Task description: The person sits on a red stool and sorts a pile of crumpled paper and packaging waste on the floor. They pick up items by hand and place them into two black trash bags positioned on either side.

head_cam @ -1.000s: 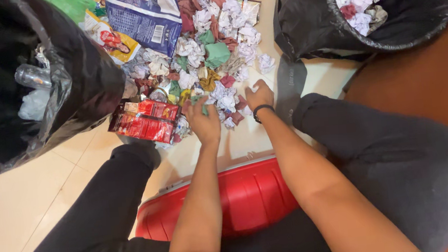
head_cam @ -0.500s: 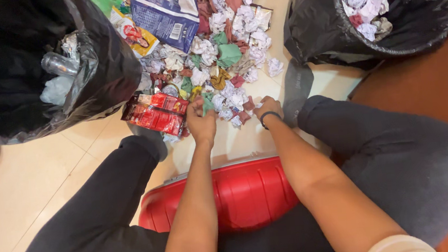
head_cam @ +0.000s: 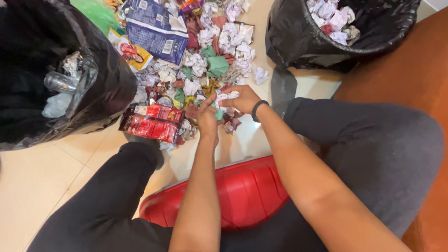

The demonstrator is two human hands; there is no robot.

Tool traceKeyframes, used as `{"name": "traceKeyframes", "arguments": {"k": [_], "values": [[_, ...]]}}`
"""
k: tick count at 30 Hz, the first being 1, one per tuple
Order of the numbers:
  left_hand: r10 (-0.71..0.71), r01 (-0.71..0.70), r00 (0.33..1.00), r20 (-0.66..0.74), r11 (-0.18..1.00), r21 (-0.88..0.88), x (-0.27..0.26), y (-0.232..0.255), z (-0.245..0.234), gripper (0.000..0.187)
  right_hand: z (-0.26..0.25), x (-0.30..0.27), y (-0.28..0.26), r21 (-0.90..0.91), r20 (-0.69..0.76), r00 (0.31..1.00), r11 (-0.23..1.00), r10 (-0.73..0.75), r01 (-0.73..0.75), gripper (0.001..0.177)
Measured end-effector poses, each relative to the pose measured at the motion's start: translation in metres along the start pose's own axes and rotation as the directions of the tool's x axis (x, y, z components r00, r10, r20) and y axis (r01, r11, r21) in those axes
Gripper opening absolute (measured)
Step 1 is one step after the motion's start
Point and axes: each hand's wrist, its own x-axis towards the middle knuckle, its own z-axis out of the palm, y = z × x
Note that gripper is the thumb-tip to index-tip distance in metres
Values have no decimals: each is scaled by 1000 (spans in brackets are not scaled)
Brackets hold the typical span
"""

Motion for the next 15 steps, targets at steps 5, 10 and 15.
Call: {"name": "traceKeyframes", "arguments": {"k": [5, 10, 15], "values": [[149, -155, 987, -55, 980, -125, -12, 31, 16, 33, 12, -21, -23, 99, 60, 998, 995, -10, 4, 41], [120, -101, 985, -123, 983, 150, -32, 63, 30, 36, 20, -24, -24, 203, 74, 994, 977, -76, 59, 41], [104, -138, 986, -132, 949, -283, -18, 82, 25, 25, -18, -35, -78, 21, -59, 917, 918, -394, 396, 43]]}}
